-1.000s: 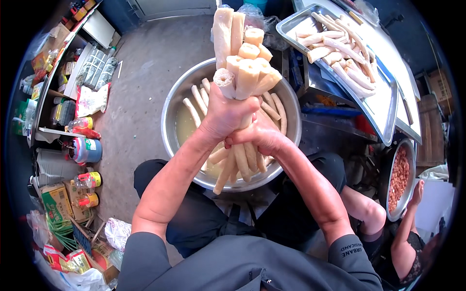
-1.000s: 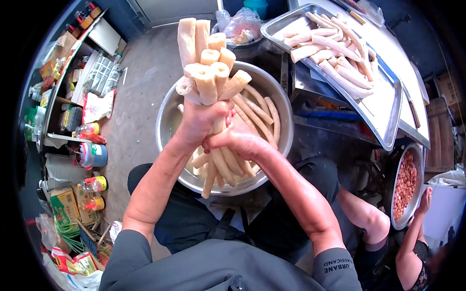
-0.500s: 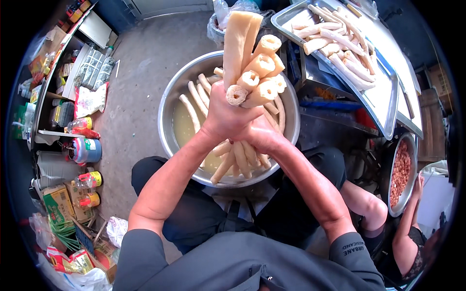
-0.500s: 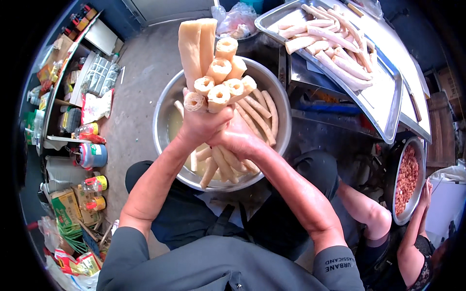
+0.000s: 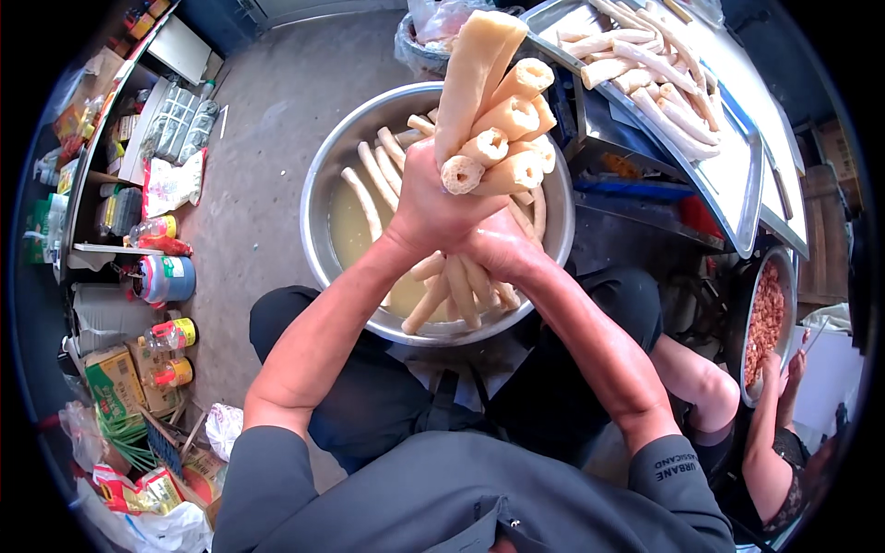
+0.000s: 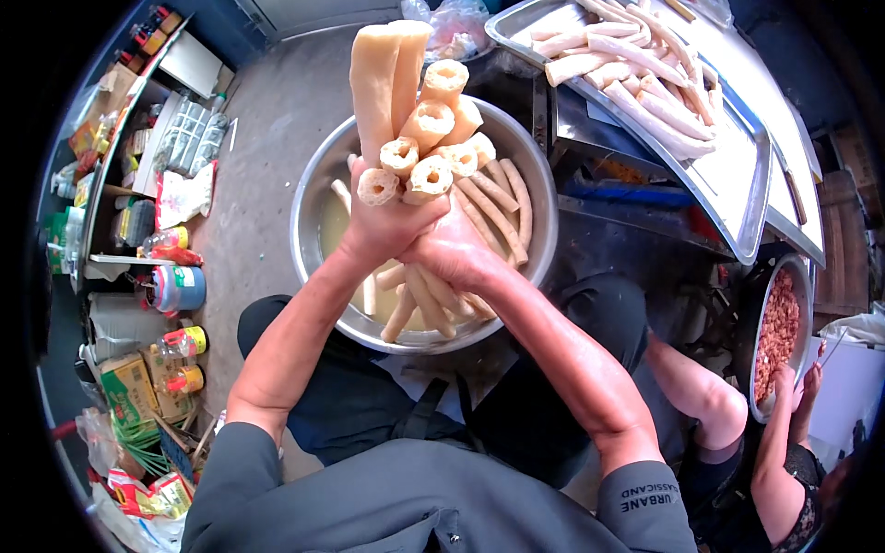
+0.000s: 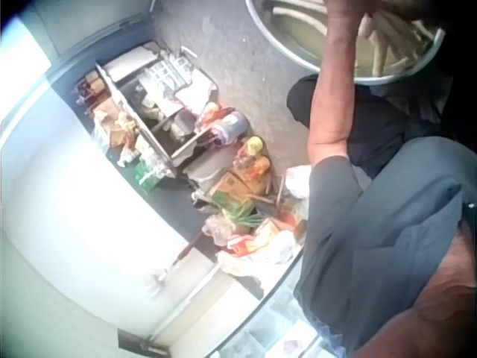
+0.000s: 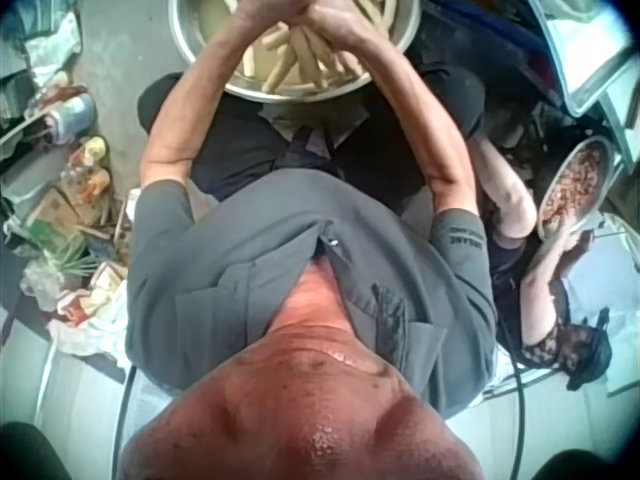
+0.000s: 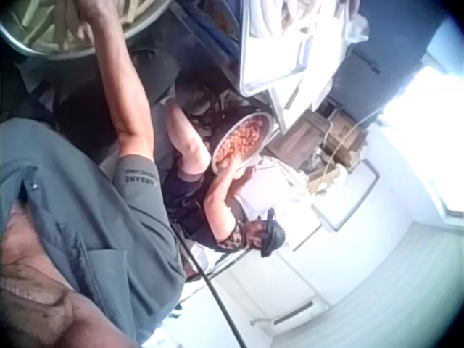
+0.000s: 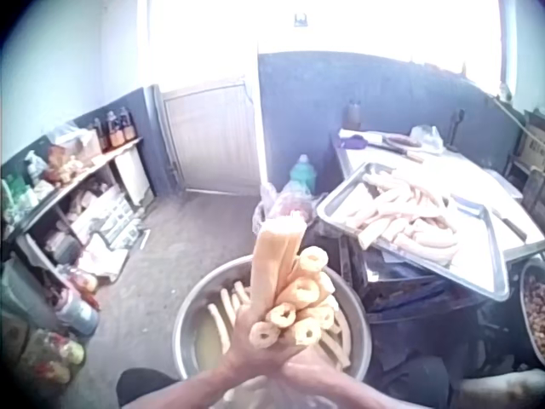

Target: The person picks up a bundle of radish strips from a bowl of liquid, squeezes them tightly with both hands to drain the moisture, and places the drained strips onto a metal tray.

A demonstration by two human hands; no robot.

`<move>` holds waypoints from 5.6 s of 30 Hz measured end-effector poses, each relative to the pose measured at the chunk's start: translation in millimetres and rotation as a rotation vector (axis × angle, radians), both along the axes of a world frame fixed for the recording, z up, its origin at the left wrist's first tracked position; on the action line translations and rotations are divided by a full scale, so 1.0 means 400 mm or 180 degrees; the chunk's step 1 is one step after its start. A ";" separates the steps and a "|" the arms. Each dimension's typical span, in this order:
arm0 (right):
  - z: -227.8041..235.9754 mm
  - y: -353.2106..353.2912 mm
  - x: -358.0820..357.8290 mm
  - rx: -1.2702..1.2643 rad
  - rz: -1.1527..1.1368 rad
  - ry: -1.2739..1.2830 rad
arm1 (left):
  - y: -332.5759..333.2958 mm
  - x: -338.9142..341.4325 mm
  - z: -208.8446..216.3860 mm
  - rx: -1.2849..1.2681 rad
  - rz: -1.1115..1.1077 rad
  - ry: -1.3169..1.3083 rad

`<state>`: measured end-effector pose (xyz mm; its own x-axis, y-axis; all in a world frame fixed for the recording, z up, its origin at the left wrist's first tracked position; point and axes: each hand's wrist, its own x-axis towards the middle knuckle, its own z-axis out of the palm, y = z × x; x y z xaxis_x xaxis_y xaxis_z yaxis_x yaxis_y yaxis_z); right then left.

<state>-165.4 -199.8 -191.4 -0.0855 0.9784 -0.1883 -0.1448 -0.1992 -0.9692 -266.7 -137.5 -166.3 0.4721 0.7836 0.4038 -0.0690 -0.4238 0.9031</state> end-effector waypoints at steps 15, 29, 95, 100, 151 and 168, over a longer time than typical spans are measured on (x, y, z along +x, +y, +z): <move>0.086 -0.001 0.020 -0.0107 -0.0128 0.0694 | 0.055 -0.038 0.057 -0.1010 -0.1014 0.0220; 0.040 0.040 0.044 -0.0372 0.0355 0.0519 | 0.032 -0.020 0.047 -0.1117 -0.0561 0.0192; 0.039 -0.003 0.032 0.0145 -0.0011 0.0355 | 0.033 -0.055 0.068 -0.1051 -0.0875 0.0450; 0.040 0.001 0.051 -0.0070 -0.0072 0.0390 | 0.050 -0.056 0.052 -0.1269 -0.1390 0.0775; -0.066 -0.022 -0.012 0.0181 -0.0227 0.0489 | -0.030 -0.002 -0.019 -0.1445 -0.0041 0.0308; -0.005 -0.028 -0.017 0.0190 -0.0236 -0.0199 | -0.017 -0.010 -0.068 -0.0945 -0.0095 0.0493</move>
<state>-172.3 -210.9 -193.4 -0.0022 0.9912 -0.1321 -0.0960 -0.1317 -0.9866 -270.8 -144.4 -193.5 0.5345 0.8412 0.0817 0.0703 -0.1406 0.9876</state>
